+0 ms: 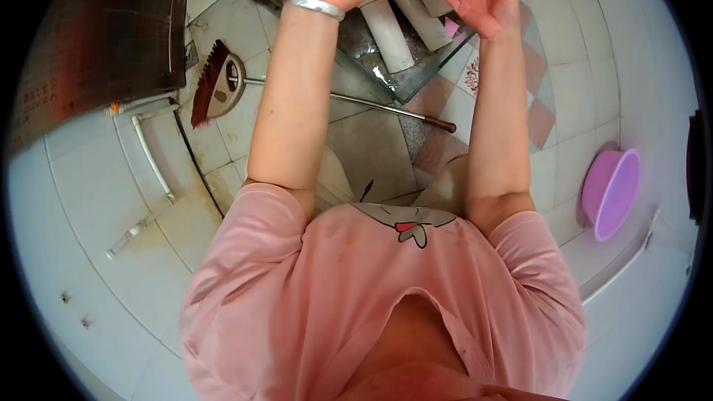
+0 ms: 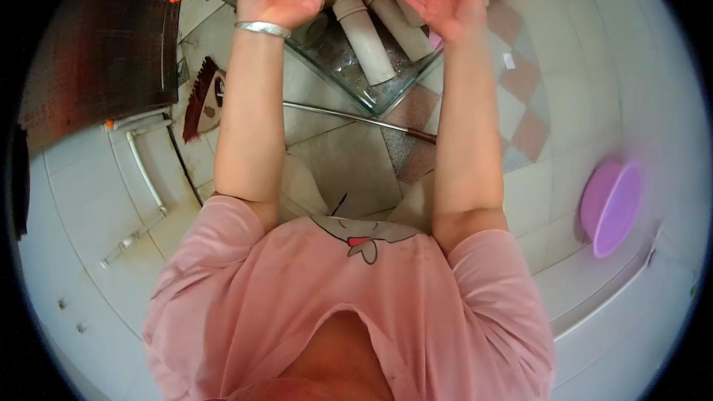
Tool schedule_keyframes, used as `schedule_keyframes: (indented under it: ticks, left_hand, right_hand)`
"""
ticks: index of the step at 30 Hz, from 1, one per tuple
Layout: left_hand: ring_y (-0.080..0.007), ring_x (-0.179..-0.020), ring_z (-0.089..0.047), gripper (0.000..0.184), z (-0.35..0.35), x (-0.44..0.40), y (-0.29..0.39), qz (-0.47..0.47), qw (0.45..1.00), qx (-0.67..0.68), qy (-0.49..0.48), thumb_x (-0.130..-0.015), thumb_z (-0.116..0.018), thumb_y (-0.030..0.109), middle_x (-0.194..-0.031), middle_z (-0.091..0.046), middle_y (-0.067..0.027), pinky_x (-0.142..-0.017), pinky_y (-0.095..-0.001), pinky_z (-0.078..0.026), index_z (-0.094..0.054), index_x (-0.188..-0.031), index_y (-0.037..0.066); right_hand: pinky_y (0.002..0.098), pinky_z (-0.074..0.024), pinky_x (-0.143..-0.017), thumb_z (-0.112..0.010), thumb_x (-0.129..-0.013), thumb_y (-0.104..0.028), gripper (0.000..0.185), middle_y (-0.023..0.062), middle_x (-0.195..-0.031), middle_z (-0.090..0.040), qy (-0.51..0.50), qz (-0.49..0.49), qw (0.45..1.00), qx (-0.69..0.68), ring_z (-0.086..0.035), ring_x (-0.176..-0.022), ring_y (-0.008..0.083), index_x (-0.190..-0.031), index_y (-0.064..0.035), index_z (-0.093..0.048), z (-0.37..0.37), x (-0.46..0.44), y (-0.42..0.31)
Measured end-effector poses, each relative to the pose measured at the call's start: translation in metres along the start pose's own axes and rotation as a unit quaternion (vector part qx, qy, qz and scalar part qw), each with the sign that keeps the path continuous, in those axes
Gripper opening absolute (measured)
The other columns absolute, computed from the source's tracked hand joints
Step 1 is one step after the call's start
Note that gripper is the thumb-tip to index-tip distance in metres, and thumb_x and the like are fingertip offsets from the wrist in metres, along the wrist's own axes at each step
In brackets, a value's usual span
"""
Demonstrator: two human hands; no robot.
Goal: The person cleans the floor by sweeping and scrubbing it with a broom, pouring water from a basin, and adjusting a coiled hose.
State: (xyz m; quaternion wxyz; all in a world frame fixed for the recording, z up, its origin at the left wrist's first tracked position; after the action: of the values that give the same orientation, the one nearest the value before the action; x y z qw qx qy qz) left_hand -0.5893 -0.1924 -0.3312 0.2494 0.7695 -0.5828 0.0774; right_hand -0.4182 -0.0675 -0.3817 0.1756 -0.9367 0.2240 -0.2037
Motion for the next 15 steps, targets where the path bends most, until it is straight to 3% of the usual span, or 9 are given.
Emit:
schedule_keyframes:
  ticks: [2,8,15]
  left_hand:
    - [-0.0197,-0.098,-0.042,0.059,-0.001,0.003,0.002,-0.014,1.0,-0.003,0.021,-0.064,-0.059,0.054,-0.106,-0.049,-0.0033,-0.082,-0.0317,-0.036,-0.046,-0.109,0.017]
    - [-0.0194,-0.098,-0.041,0.059,0.002,0.002,0.008,0.011,0.999,0.027,0.015,-0.064,-0.06,0.053,-0.107,-0.048,-0.0022,-0.081,-0.0306,-0.036,-0.046,-0.109,0.017]
    - [-0.0191,-0.096,-0.041,0.061,-0.001,0.004,0.013,0.008,0.999,0.042,-0.025,-0.065,-0.059,0.054,-0.107,-0.048,-0.0023,-0.083,-0.03,-0.034,-0.045,-0.11,0.016]
  right_hand:
    - [0.044,-0.0311,-0.092,-0.048,-0.073,-0.029,0.07,0.0242,-0.123,-0.029,0.013,0.037,0.999,0.019,-0.031,-0.115,0.0362,-0.121,0.0105,-0.017,0.012,-0.007,-0.002]
    - [0.0428,-0.033,-0.09,-0.049,-0.072,-0.03,0.07,0.0235,-0.123,-0.03,0.037,0.019,0.999,0.023,-0.033,-0.114,0.0347,-0.121,0.0093,-0.018,0.003,-0.005,0.0]
    - [0.0464,-0.0342,-0.088,-0.056,-0.068,-0.03,0.073,0.0224,-0.12,-0.031,-0.027,0.022,0.999,0.032,-0.032,-0.113,0.037,-0.12,0.0061,-0.02,-0.001,-0.006,-0.003]
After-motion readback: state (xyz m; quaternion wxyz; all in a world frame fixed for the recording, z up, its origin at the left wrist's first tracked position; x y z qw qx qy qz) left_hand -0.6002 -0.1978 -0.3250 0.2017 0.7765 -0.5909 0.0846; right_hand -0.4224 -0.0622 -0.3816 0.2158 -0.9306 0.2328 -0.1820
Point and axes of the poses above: each hand's wrist, its own x-axis away from the middle knuckle, its own z-axis out of the back of the hand, y = z × x, the point moved 2 cm from there along -x, towards the middle knuckle
